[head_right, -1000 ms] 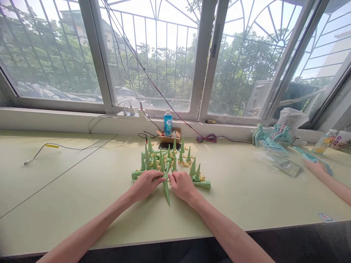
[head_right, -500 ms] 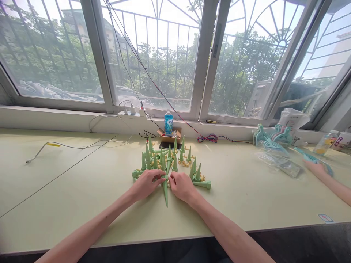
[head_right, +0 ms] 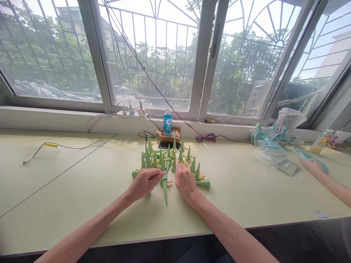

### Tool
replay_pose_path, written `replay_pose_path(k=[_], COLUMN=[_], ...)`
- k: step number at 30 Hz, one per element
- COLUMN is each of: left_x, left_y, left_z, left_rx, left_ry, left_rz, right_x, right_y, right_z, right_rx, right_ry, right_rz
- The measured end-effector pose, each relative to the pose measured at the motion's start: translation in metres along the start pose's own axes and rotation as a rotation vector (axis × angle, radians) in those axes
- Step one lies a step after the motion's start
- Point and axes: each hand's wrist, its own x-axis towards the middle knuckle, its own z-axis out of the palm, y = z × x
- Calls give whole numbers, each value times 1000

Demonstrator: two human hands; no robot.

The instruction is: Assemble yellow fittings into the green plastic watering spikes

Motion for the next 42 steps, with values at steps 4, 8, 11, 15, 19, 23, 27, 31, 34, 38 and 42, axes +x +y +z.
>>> replay_pose_path(k=[4,8,11,15,19,23,27,31,34,38,42], left_x=[-1,-1,-1,0,0,-1,-1,-1,-1,-1,-1], left_y=[-3,-3,-3,-3,-1,0,-1,0,0,0,1], left_z=[3,3,4,4,2,1,1,1,1,1,0], left_rx=[-2,0,3,4,13,19,22,20,19,20,30], left_ry=[-3,0,-1,-11,-29,-36,-48,-62,-63,-61,-56], left_rz=[41,51,58,58,48,46,36,26,22,31,35], right_x=[5,12,18,28,38,46,50,49,45,43,44], right_y=[2,9,15,20,20,19,19,18,15,12,11], right_z=[1,1,0,-3,-4,-2,2,2,0,-3,-1], right_rx=[-7,55,50,0,-40,-72,-97,-111,-123,-131,-126], right_ry=[-80,-114,-179,-233,-254,-276,-285,-294,-304,-305,-298], right_rz=[75,105,142,153,161,170,163,148,141,136,129])
